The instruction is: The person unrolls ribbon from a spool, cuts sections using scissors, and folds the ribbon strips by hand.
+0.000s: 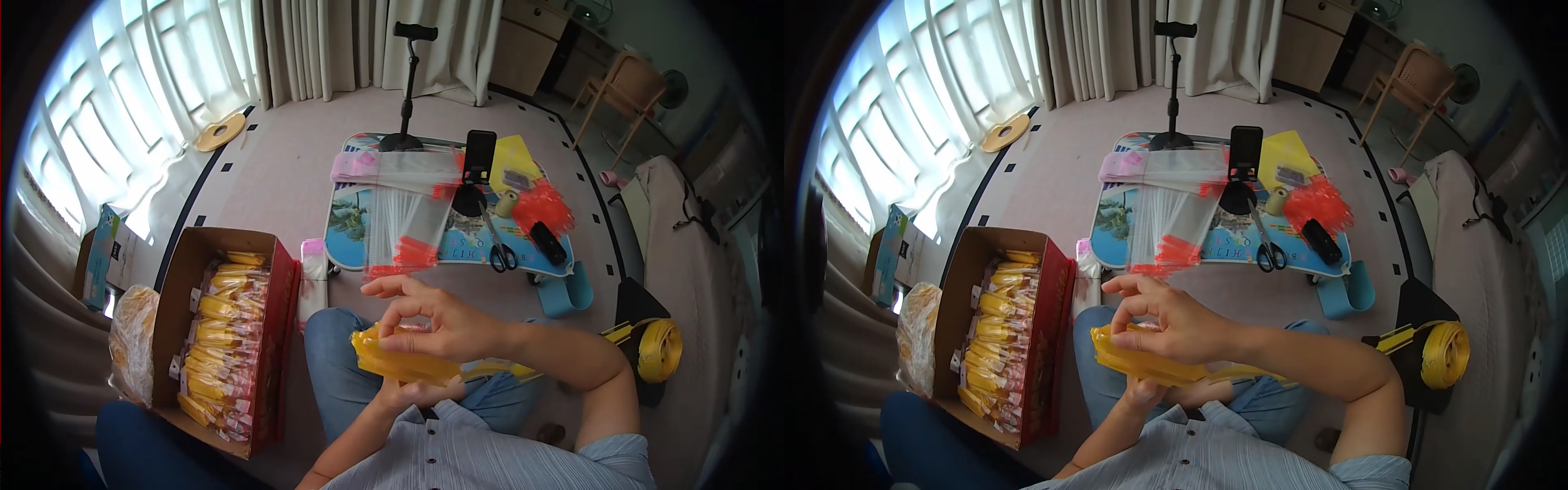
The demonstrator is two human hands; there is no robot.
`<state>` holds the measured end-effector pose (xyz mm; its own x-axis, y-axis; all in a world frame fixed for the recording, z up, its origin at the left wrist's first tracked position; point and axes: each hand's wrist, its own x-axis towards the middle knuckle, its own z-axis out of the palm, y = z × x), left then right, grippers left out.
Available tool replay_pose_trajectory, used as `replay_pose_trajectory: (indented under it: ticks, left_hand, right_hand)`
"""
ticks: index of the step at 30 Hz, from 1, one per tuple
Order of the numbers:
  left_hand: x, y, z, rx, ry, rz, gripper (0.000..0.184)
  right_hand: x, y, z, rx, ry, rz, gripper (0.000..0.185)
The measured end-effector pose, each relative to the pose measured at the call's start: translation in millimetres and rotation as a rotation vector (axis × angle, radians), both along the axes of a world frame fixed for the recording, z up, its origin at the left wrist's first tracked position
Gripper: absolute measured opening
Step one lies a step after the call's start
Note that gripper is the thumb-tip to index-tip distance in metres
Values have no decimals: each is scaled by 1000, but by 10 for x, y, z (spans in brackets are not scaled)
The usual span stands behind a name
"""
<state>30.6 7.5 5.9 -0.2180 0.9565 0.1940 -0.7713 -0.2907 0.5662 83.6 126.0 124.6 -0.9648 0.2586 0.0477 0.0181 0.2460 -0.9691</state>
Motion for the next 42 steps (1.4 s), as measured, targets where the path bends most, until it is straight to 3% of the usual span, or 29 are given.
replay_pose_trajectory:
  ticks: [5,7,9,11,13,16,17,23,26,28,32,34,36,39,42]
  left_hand:
    - [132,12,-91,-264,48,190,39]
    - [34,152,-48,-87,102,213,35]
    - [-55,189,13,-16,36,238,33]
    - [-107,134,115,-51,-136,266,32]
    - [-178,78,130,-45,-163,292,32]
    - [-301,1,116,-53,-194,334,32]
    - [-360,-32,102,-55,-185,348,31]
    - [-792,-277,1,-72,-193,449,29]
    - [-888,-338,-51,-82,-170,440,28]
    - [-889,-321,-41,-72,-168,416,27]
    - [-865,-239,-95,-61,-190,370,30]
    - [-810,-169,-73,-78,-212,382,31]
    - [-764,-120,-23,-109,-236,430,32]
    - [-775,-88,-16,-63,-96,489,36]
    - [-721,-58,7,-122,-10,594,39]
  right_hand:
    - [97,56,-85,111,-2,-114,17]
    - [200,211,-81,216,-6,-177,18]
    - [406,639,-242,451,-279,-354,18]
    - [736,1150,-642,1037,-603,-528,20]
    - [1012,1529,-847,1088,-822,-588,22]
    - [1097,1727,-966,935,-918,-591,28]
    - [1161,1845,-1191,926,-827,-617,37]
    - [1097,1806,-1217,868,-843,-736,47]
    - [1124,1627,-982,206,-807,-792,49]
    - [1304,1459,-1203,-435,-301,-733,48]
    - [1205,305,-887,-615,20,-463,45]
    - [1191,-333,-1103,-853,278,-228,45]
    - [1216,-705,-1143,-485,-25,78,48]
    - [1102,-954,-1249,-374,-148,126,53]
    - [1051,-1016,-1428,-807,-72,-100,57]
